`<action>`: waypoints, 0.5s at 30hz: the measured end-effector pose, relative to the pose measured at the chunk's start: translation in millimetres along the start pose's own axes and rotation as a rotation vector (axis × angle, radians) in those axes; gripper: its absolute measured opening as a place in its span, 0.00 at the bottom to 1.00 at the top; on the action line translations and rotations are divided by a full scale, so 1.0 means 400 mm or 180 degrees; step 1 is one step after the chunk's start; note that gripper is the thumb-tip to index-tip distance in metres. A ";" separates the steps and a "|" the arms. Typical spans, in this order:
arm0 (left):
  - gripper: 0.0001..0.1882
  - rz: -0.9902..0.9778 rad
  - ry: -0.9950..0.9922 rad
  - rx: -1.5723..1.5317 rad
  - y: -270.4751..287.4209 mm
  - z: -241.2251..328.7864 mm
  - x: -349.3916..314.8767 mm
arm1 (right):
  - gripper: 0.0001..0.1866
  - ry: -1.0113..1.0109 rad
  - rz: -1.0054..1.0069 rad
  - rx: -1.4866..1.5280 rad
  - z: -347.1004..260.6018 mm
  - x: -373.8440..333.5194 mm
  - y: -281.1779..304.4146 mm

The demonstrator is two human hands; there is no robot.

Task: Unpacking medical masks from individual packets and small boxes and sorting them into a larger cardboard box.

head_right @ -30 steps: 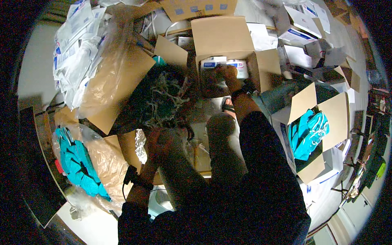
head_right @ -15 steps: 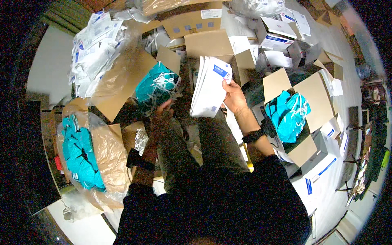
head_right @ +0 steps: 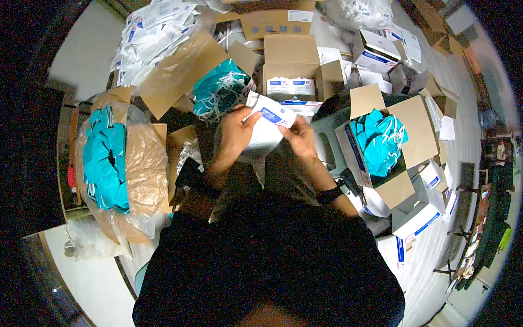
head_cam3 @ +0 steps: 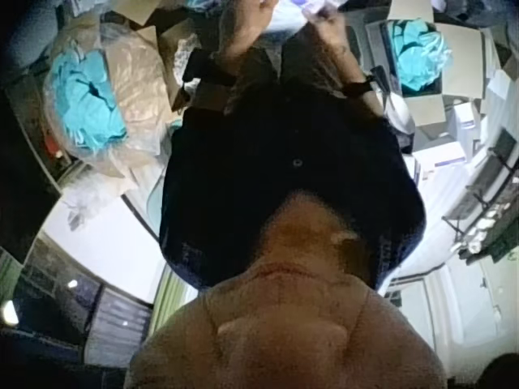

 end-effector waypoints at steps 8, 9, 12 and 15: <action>0.09 -0.0651 -0.0532 0.0693 0.035 0.058 -0.060 | 0.09 0.0888 -0.0296 -0.1440 -0.195 -0.039 -0.094; 0.09 -0.0671 -0.0478 0.0775 0.034 0.056 -0.063 | 0.08 0.0678 -0.0410 -0.1334 -0.191 -0.043 -0.098; 0.08 -0.0705 -0.0458 0.0777 0.029 0.043 -0.074 | 0.06 0.0496 -0.0289 -0.0970 -0.151 -0.043 -0.118; 0.06 -0.0817 -0.0423 0.0642 0.014 0.028 -0.088 | 0.09 0.0147 0.0072 -0.0883 -0.115 -0.036 -0.127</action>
Point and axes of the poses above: each hand's wrist, its own x-axis towards the middle knuckle, its own y-axis out of the back of the hand, z = x × y, the point moved 1 cm from there along x, towards the middle knuckle, and after that the axes turned 9 degrees about -y, right-handed, at the moved point
